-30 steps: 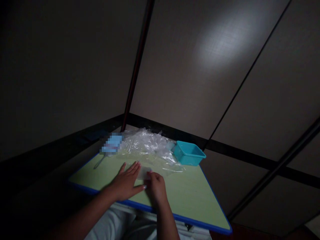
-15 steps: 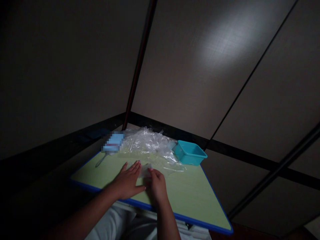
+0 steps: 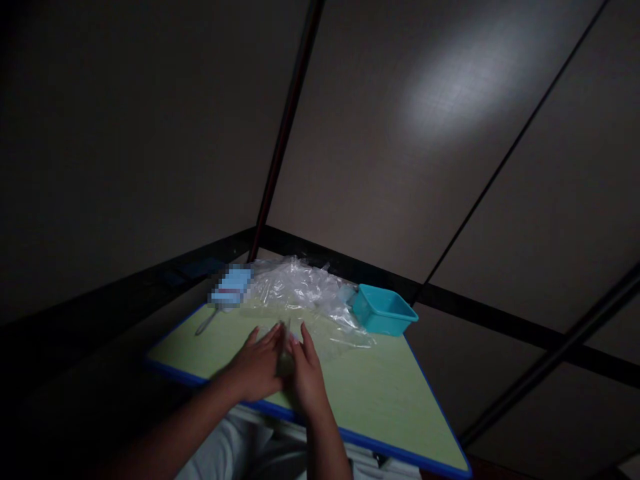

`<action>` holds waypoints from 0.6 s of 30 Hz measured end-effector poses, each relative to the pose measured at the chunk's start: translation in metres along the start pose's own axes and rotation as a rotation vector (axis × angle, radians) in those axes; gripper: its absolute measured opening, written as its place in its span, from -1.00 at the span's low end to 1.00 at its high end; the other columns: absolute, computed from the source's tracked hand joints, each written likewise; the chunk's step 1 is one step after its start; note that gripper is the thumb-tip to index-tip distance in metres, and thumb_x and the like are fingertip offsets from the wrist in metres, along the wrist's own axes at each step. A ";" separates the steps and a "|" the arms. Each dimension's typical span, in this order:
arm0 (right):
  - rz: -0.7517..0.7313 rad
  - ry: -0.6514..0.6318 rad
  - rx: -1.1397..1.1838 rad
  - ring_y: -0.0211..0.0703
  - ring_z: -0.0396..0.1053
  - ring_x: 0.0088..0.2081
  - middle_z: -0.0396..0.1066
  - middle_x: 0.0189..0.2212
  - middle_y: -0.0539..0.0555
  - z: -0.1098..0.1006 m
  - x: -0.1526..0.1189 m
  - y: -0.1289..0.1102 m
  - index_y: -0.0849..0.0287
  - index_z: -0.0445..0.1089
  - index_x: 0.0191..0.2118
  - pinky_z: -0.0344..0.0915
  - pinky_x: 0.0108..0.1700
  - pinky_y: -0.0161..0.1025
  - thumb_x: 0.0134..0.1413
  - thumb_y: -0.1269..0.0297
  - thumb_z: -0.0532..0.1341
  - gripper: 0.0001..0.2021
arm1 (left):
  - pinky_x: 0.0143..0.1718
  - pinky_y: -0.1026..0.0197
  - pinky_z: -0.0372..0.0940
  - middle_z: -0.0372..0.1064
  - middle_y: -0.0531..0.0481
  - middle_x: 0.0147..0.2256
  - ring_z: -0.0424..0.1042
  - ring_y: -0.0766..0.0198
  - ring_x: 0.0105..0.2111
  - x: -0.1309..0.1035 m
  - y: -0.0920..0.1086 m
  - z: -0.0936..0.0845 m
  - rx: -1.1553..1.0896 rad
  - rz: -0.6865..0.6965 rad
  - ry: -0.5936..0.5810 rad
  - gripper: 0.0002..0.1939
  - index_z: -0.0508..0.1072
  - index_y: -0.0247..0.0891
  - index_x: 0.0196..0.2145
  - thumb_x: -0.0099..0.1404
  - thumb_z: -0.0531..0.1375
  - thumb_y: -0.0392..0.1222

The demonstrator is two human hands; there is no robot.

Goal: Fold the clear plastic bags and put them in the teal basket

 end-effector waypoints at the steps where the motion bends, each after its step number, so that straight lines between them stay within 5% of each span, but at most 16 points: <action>1: 0.018 -0.042 0.031 -0.11 0.30 -0.01 0.36 -0.04 0.14 0.001 -0.001 0.001 0.10 0.13 0.16 0.13 0.05 -0.11 0.04 -0.05 0.10 -0.42 | 0.16 -0.20 -0.38 -0.07 -0.24 0.21 -0.23 0.00 0.23 0.000 0.001 -0.001 -0.004 0.003 0.007 -0.21 -0.01 -0.30 0.22 0.10 0.03 0.12; 4: -0.009 -0.123 -0.037 -0.08 0.24 0.05 0.34 -0.01 0.14 0.004 -0.006 -0.004 0.14 0.34 0.00 0.03 0.13 -0.10 0.07 -0.06 0.06 -0.52 | 0.16 -0.19 -0.42 0.08 -0.24 0.16 -0.14 0.01 0.22 -0.001 0.001 -0.003 -0.005 0.013 0.019 -0.27 0.06 -0.26 0.19 0.10 0.05 0.06; 6: -0.070 -0.123 -0.147 -0.07 0.21 0.07 0.33 0.00 0.12 0.004 -0.009 -0.009 0.15 0.40 -0.07 -0.05 0.17 -0.09 0.08 -0.04 0.07 -0.56 | 0.16 -0.19 -0.42 0.00 -0.23 0.19 -0.21 0.03 0.23 -0.001 0.001 -0.003 -0.006 0.015 0.010 -0.26 0.04 -0.25 0.20 0.09 0.05 0.04; 9: -0.128 -0.122 -0.215 -0.08 0.19 0.08 0.33 0.00 0.08 0.004 -0.011 -0.013 0.12 0.38 -0.04 -0.09 0.18 -0.08 0.10 0.00 0.07 -0.59 | 0.16 -0.20 -0.43 -0.15 -0.20 0.24 -0.34 0.04 0.25 -0.001 0.001 -0.004 -0.012 0.016 -0.001 -0.23 -0.01 -0.25 0.22 0.08 0.05 0.05; 18: -0.160 -0.120 -0.221 -0.06 0.20 0.07 0.35 -0.02 0.08 0.003 -0.010 -0.007 0.14 0.36 -0.01 -0.03 0.16 -0.10 0.11 -0.02 0.04 -0.55 | 0.13 -0.23 -0.60 -0.21 -0.23 0.25 -0.45 -0.01 0.25 -0.005 0.005 -0.015 0.071 -0.100 0.140 -0.20 0.03 -0.37 0.20 0.03 0.08 0.01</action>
Point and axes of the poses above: each hand's wrist, its own x-axis towards the middle knuckle, its own z-axis out of the palm, y = z × x, the point moved 3 cm from there along x, towards the middle knuckle
